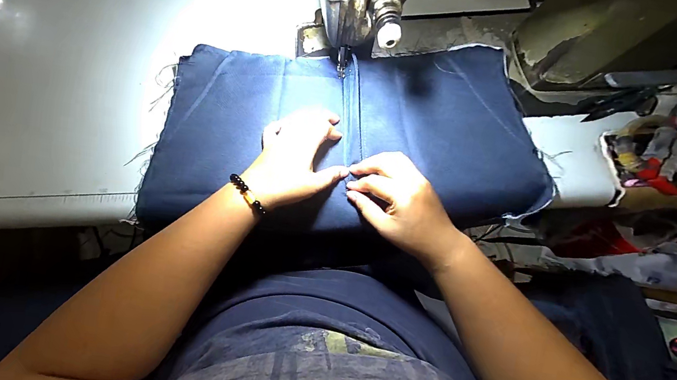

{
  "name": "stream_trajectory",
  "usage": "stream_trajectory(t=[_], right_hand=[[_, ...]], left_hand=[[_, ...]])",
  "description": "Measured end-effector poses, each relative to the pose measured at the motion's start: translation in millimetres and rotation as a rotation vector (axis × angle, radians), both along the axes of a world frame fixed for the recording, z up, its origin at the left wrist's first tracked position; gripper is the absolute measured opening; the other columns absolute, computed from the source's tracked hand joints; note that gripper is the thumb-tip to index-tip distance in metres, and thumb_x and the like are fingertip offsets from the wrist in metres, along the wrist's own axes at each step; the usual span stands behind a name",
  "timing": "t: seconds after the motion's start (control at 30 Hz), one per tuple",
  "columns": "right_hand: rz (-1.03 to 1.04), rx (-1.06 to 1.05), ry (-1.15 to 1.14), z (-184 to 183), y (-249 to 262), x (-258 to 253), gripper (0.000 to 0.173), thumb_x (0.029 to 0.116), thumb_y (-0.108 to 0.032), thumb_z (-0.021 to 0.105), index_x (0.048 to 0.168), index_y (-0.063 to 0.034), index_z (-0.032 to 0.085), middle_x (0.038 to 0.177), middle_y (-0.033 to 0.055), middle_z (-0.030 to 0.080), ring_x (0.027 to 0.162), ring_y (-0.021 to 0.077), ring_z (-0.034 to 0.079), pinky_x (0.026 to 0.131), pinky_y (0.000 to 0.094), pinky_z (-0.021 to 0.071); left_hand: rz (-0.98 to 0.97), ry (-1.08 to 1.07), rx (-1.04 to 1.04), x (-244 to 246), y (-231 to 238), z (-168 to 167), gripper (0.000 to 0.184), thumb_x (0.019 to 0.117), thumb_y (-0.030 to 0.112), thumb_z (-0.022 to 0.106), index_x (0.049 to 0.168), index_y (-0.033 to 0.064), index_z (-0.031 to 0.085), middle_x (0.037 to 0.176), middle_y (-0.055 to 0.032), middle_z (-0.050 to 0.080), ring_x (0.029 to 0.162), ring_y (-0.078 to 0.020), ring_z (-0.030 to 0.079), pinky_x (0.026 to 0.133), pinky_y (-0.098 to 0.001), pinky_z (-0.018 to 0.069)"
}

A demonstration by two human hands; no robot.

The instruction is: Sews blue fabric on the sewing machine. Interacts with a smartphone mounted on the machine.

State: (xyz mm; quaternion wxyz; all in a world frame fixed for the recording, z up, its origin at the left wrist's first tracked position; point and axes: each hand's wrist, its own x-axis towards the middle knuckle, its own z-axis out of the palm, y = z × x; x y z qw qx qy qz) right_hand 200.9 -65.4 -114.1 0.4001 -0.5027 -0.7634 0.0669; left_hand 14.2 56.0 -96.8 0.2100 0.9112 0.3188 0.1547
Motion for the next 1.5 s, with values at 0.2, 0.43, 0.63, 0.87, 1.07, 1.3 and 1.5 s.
stream_trajectory(t=[0.2,0.43,0.63,0.87,1.07,1.3,1.5], right_hand=[[-0.003,-0.030,0.003,1,22,16,0.019,0.0941,-0.011,0.062,0.097,-0.0031,0.080,0.115,0.0129,0.074,0.116,0.0265,0.066,0.104,0.0364,0.0493],[0.041,-0.031,-0.013,6,46,29,0.020,0.0934,-0.010,0.062,0.095,-0.0021,0.079,0.114,0.0145,0.074,0.114,0.0283,0.066,0.103,0.0378,0.0495],[0.076,-0.002,-0.101,10,88,45,0.023,0.0956,-0.011,0.058,0.098,-0.0004,0.078,0.116,0.0158,0.074,0.116,0.0309,0.067,0.103,0.0412,0.0501],[0.076,-0.068,-0.180,17,133,58,0.028,0.0984,-0.013,0.054,0.105,-0.0005,0.078,0.124,0.0158,0.071,0.122,0.0324,0.064,0.107,0.0452,0.0458],[0.180,-0.121,-0.279,22,142,66,0.032,0.0894,-0.012,0.049,0.109,0.0003,0.071,0.127,0.0210,0.063,0.123,0.0381,0.057,0.106,0.0473,0.0437],[0.214,-0.069,-0.353,23,147,72,0.036,0.0865,-0.011,0.046,0.113,-0.0005,0.069,0.125,0.0204,0.065,0.121,0.0383,0.058,0.102,0.0466,0.0466],[0.181,-0.136,-0.379,34,132,64,0.033,0.0856,-0.013,0.050,0.108,-0.0008,0.071,0.132,0.0211,0.063,0.128,0.0401,0.056,0.105,0.0545,0.0452]], left_hand=[[0.073,0.031,0.005,14,14,4,0.053,0.0931,0.049,0.064,0.128,0.0094,0.067,0.151,-0.0083,0.053,0.143,-0.0300,0.045,0.108,-0.0669,0.0301],[0.089,0.019,-0.003,22,34,3,0.052,0.0927,0.049,0.063,0.125,0.0089,0.068,0.152,-0.0090,0.053,0.144,-0.0279,0.043,0.109,-0.0651,0.0278],[0.109,0.031,-0.007,35,71,10,0.050,0.0931,0.047,0.066,0.123,0.0071,0.066,0.149,-0.0123,0.054,0.143,-0.0296,0.044,0.109,-0.0644,0.0291],[0.133,0.116,0.037,47,109,18,0.050,0.0968,0.047,0.060,0.129,0.0089,0.064,0.142,-0.0152,0.058,0.140,-0.0318,0.048,0.109,-0.0635,0.0313],[-0.123,-0.003,0.234,37,83,18,0.034,0.0977,0.030,0.056,0.105,-0.0001,0.069,0.115,-0.0236,0.063,0.117,-0.0426,0.057,0.097,-0.0583,0.0436],[-0.482,0.079,0.293,30,15,9,0.030,0.1054,0.018,0.045,0.116,0.0156,0.072,0.086,-0.0097,0.060,0.081,-0.0307,0.061,0.065,-0.0449,0.0443],[-0.152,-0.360,-0.092,-2,3,32,0.022,0.1030,0.005,0.042,0.107,-0.0003,0.063,0.108,-0.0119,0.062,0.107,-0.0179,0.059,0.097,-0.0334,0.0483]])
